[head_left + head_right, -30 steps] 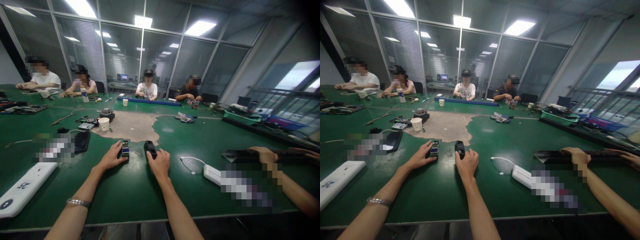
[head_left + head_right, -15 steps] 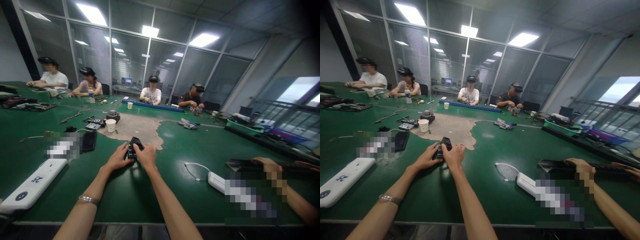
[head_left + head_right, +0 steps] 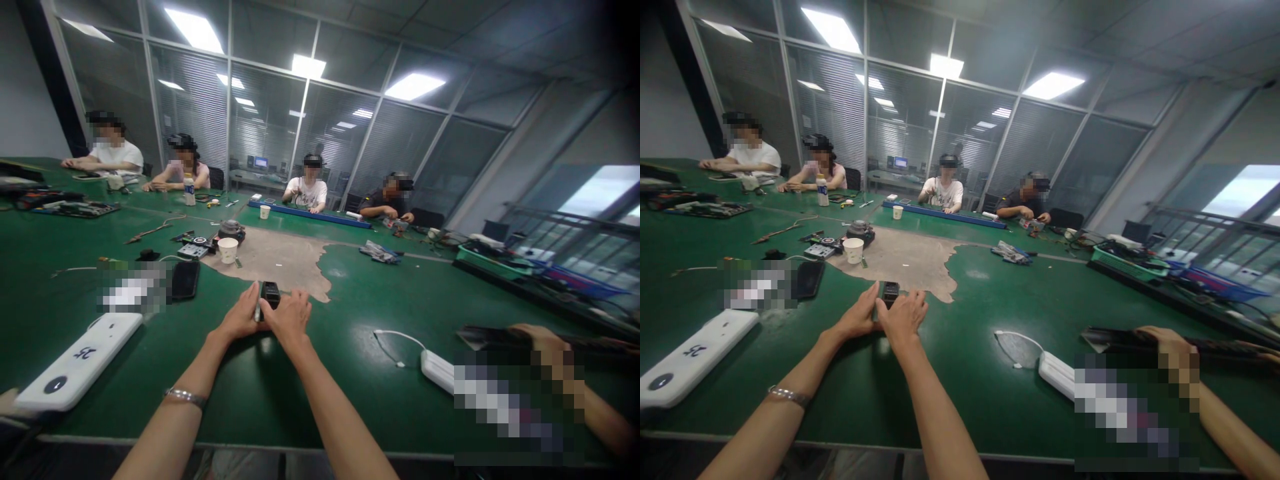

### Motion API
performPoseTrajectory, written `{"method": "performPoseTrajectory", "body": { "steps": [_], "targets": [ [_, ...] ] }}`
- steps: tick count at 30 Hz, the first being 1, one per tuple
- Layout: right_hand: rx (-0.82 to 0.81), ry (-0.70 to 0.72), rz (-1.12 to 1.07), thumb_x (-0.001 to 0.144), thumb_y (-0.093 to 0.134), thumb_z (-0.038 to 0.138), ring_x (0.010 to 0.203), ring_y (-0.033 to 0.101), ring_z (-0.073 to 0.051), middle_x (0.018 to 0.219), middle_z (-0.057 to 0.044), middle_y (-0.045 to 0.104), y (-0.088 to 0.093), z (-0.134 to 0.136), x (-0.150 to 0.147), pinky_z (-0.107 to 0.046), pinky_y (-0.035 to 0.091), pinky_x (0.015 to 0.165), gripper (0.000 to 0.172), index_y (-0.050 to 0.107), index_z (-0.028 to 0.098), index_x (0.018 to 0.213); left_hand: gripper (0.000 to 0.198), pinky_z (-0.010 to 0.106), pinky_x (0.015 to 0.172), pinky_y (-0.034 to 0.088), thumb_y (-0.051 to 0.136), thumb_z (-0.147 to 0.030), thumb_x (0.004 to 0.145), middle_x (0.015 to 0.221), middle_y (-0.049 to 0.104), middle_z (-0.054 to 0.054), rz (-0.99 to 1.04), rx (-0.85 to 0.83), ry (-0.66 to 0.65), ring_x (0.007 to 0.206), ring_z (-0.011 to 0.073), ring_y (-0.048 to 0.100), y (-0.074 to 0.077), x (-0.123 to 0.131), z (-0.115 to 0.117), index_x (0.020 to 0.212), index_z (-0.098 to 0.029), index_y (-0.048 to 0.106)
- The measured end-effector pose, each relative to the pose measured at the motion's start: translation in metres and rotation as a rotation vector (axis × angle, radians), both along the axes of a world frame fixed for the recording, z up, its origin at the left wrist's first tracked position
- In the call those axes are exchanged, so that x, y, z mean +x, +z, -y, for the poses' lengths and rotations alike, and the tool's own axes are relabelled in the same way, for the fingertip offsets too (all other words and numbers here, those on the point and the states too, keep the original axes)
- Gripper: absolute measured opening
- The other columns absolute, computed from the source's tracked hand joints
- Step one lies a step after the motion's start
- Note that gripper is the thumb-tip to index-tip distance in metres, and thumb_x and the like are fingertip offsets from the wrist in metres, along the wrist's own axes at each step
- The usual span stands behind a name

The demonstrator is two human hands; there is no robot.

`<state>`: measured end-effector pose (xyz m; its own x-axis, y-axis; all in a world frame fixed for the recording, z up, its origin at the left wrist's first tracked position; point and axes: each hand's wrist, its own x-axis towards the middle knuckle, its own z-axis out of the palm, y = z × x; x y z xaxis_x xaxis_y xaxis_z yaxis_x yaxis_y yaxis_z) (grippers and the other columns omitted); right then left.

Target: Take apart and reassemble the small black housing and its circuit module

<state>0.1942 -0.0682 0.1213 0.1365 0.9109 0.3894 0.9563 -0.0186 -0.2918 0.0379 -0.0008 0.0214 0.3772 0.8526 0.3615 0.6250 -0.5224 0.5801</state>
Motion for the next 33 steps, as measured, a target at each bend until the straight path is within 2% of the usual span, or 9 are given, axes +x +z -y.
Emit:
{"method": "performPoseTrajectory", "body": {
  "steps": [4,9,13,20,24,28,31,33],
  "targets": [
    [-0.058,0.014,0.028,0.091,0.068,0.062,0.124,0.050,-0.039,0.128,-0.025,0.067,-0.006,0.008,-0.001,-0.048,0.041,0.100,0.057,0.081,0.009,0.106,0.117,0.060,0.129,0.027,0.075,-0.036,0.078,0.172,0.021,0.030,0.006,0.023,-0.016,0.161,0.0438,0.023,-0.001,0.000,-0.001,0.168,-0.007,0.005],
    [-0.105,0.030,0.015,0.090,0.067,0.065,0.125,0.050,-0.039,0.132,-0.025,0.064,-0.010,0.013,0.003,-0.049,0.041,0.101,0.059,0.080,0.011,0.109,0.115,0.060,0.130,0.026,0.071,-0.028,0.076,0.173,0.021,0.029,-0.014,0.029,-0.031,0.161,0.0436,0.022,0.000,-0.001,-0.001,0.168,-0.008,0.004],
    [-0.065,0.023,-0.009,0.088,0.069,0.068,0.130,0.047,-0.040,0.140,-0.025,0.060,-0.008,0.012,0.004,-0.050,0.041,0.103,0.063,0.079,0.010,0.112,0.111,0.060,0.130,0.026,0.070,-0.027,0.077,0.173,0.023,0.026,-0.014,0.030,-0.023,0.161,0.0426,0.023,-0.001,-0.002,0.000,0.169,-0.010,0.010],
    [-0.023,0.035,-0.020,0.088,0.071,0.058,0.130,0.047,-0.040,0.136,-0.025,0.063,-0.016,0.005,0.001,-0.050,0.040,0.104,0.052,0.081,0.010,0.105,0.096,0.062,0.129,0.029,0.067,-0.025,0.080,0.169,0.033,0.025,-0.017,0.041,-0.014,0.159,0.0431,0.030,-0.002,-0.001,-0.002,0.166,-0.009,0.026],
    [0.035,0.047,-0.049,0.089,0.071,0.057,0.131,0.047,-0.040,0.132,-0.024,0.065,-0.012,0.003,-0.002,-0.050,0.040,0.105,0.049,0.081,0.011,0.102,0.095,0.062,0.129,0.030,0.073,-0.031,0.081,0.168,0.035,0.026,-0.002,0.032,-0.002,0.158,0.0438,0.031,0.000,-0.001,-0.001,0.163,-0.008,0.032],
    [0.138,0.041,-0.099,0.092,0.068,0.055,0.130,0.049,-0.038,0.135,-0.022,0.066,0.006,-0.001,0.003,-0.048,0.041,0.104,0.046,0.080,0.013,0.104,0.106,0.061,0.129,0.029,0.084,-0.047,0.077,0.169,0.033,0.028,-0.031,0.001,0.003,0.158,0.0459,0.030,0.005,-0.001,0.002,0.163,-0.009,0.034],
    [0.200,0.037,-0.158,0.093,0.068,0.054,0.127,0.053,-0.036,0.133,-0.020,0.068,0.013,-0.007,0.026,-0.045,0.042,0.105,0.045,0.080,0.013,0.107,0.108,0.060,0.128,0.029,0.083,-0.061,0.078,0.171,0.031,0.025,-0.064,-0.018,0.016,0.159,0.0444,0.029,0.009,0.000,0.005,0.163,-0.014,0.036],
    [0.232,0.048,-0.181,0.095,0.067,0.053,0.123,0.057,-0.033,0.130,-0.020,0.070,0.008,-0.010,0.052,-0.043,0.042,0.107,0.045,0.080,0.013,0.107,0.104,0.058,0.128,0.029,0.078,-0.067,0.081,0.172,0.029,0.024,-0.088,-0.020,0.031,0.159,0.0433,0.029,0.011,0.000,0.005,0.162,-0.014,0.038]
  ]
}}
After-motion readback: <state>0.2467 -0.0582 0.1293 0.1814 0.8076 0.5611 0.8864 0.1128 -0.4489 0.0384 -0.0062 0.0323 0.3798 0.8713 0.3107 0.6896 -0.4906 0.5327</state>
